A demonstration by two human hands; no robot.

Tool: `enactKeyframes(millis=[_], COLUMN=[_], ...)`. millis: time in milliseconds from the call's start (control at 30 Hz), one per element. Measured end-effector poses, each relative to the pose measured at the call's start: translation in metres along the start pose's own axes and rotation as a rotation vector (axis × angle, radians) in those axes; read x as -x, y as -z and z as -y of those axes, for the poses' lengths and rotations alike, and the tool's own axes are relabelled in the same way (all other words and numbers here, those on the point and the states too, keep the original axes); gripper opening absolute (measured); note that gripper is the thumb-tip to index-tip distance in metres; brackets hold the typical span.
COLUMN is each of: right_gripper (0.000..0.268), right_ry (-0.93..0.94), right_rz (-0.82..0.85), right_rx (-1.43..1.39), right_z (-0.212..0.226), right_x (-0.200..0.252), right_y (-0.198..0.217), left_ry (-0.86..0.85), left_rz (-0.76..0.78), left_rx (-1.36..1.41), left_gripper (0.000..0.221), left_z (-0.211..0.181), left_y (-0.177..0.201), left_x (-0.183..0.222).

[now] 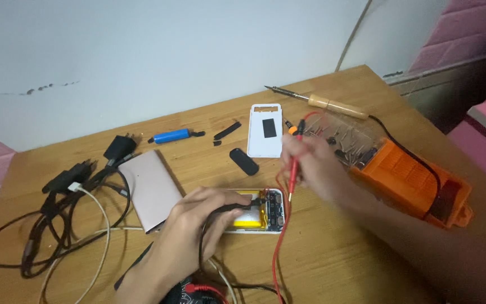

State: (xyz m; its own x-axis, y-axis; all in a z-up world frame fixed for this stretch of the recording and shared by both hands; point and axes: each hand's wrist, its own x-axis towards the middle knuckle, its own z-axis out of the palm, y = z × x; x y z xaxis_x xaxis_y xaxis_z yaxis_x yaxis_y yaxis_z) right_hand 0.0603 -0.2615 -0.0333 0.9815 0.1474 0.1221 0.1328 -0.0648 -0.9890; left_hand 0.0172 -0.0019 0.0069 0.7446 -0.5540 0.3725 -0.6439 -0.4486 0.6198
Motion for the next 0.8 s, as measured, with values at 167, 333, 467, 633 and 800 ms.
enactKeyframes(millis=[167, 333, 467, 633, 800], right_gripper=[0.049, 0.052, 0.034, 0.021, 0.017], right_ry=[-0.002, 0.035, 0.217, -0.091, -0.024], right_rz=[0.171, 0.105, 0.226, 0.070, 0.165], right_rx=[-0.378, 0.066, 0.072, 0.155, 0.273], right_z=[0.008, 0.024, 0.017, 0.037, 0.044], right_x=[0.004, 0.016, 0.009, 0.014, 0.012], right_y=[-0.003, -0.015, -0.015, -0.022, -0.015], left_ry=[0.043, -0.077, -0.084, -0.065, -0.048], left_rz=[0.032, -0.074, -0.075, -0.086, -0.079], left_rx=[0.015, -0.056, -0.064, -0.051, -0.040], left_gripper=[0.016, 0.014, 0.014, 0.017, 0.015], left_z=[0.000, -0.002, 0.000, 0.000, -0.004], left_y=[0.002, 0.000, -0.001, 0.000, 0.002], left_x=[0.000, 0.001, 0.001, 0.002, 0.001])
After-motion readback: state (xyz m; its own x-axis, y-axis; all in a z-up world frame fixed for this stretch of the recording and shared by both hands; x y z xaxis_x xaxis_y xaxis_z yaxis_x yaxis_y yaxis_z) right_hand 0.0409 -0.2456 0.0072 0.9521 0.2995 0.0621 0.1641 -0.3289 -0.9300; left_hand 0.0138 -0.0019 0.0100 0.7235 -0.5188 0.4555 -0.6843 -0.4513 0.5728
